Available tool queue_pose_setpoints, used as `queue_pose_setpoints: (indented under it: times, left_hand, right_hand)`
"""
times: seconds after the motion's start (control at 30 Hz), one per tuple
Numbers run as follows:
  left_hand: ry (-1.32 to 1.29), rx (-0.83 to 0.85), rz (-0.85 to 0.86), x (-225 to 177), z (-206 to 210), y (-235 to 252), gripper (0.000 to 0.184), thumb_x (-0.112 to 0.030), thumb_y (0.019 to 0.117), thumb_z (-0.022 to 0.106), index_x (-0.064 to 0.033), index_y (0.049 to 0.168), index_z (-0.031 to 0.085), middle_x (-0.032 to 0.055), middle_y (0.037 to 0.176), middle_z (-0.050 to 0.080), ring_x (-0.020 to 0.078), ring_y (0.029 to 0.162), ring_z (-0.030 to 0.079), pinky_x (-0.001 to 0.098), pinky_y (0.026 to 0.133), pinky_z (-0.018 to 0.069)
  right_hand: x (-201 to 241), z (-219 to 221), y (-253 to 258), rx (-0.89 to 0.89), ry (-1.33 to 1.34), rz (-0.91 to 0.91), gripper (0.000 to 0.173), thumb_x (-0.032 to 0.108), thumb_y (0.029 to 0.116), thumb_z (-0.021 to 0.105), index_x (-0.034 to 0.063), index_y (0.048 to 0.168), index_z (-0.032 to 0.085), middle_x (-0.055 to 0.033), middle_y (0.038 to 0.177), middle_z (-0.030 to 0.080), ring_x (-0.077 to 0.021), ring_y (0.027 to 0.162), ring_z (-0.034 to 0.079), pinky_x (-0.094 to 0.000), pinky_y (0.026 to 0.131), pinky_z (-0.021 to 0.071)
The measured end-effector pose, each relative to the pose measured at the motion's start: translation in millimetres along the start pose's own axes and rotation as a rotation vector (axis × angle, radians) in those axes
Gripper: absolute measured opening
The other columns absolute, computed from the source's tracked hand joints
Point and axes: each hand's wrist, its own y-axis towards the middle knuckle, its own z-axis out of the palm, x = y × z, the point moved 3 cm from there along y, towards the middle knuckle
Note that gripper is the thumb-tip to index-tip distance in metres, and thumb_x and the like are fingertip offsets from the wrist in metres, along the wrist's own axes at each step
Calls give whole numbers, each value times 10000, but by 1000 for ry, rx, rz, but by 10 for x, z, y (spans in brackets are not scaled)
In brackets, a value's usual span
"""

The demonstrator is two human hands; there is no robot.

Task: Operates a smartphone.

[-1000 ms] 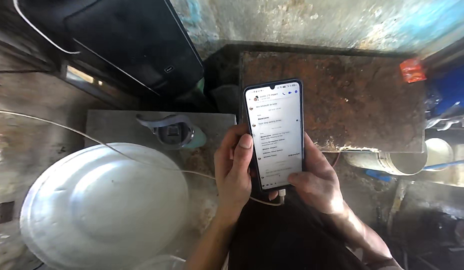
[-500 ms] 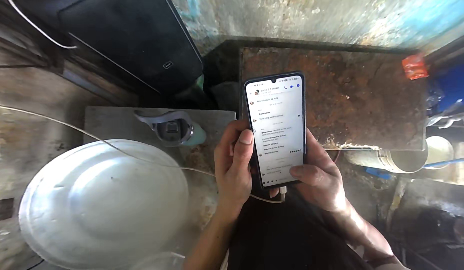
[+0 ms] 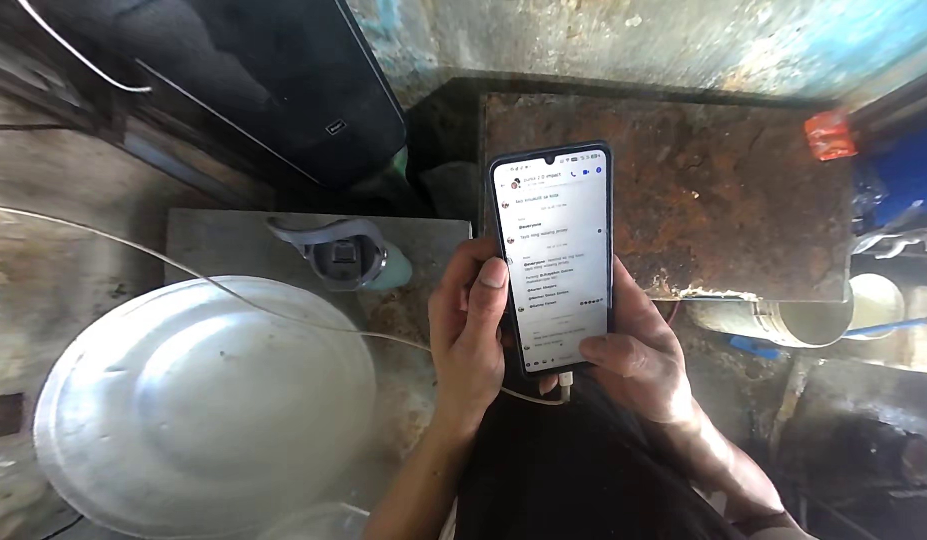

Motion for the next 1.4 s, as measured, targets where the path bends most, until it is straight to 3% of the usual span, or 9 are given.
queue_pose_setpoints:
  times: [0.5,0.63,0.77,0.93,1.13,1.27,1.4]
  left_hand:
    - [2,11,16,9,-6,-4,320,-277,1115,370,-84,1232,597,28,1002,678,109,881,697,301,758,625]
    - [-3,14,16,25,-7,0,313,-290,1115,371,-98,1216,596,13,976,667,90,848,688,272,713,617]
    - [-27,18,11,32,-5,-3,322,-295,1113,378,-90,1225,599,22,986,672,96,843,690,278,709,619]
    - [-4,15,8,25,-2,0,316,-296,1114,376,-98,1218,599,15,973,670,92,839,690,272,704,618]
    - [-11,9,0,27,0,1,305,-291,1112,382,-104,1212,601,12,967,675,90,829,692,270,695,618]
    - [-3,0,-5,21,6,3,313,-289,1112,381,-91,1220,599,23,962,676,97,819,693,276,698,621]
    - [20,-3,4,1,20,-1,320,-277,1117,362,-85,1225,595,19,983,672,92,845,693,272,721,621]
  right_hand:
    - [-5,-8,-9,-16,-35,1,593,7,908,518,125,1477,399,-162,1180,647,-264,949,712,-447,710,646]
    - [36,2,-7,-49,-34,-28,466,38,907,567,113,1364,517,-105,1102,685,-204,876,721,-403,693,642]
    - [55,19,-9,-60,-36,-49,445,41,903,580,120,1340,545,-68,1096,693,-176,898,721,-387,710,641]
    - [-13,-26,-23,0,28,-16,575,30,935,500,133,1492,397,-158,1203,641,-259,967,709,-440,725,644]
    - [-28,-43,-11,-16,50,3,533,143,972,461,157,1501,393,-145,1239,626,-252,1028,690,-450,772,630]
    - [-28,-48,-9,-29,57,7,530,173,987,463,155,1511,388,-150,1244,625,-263,1016,692,-454,743,632]
    - [24,-27,-10,-94,5,6,482,245,983,514,159,1453,458,-71,1192,662,-185,974,711,-409,741,639]
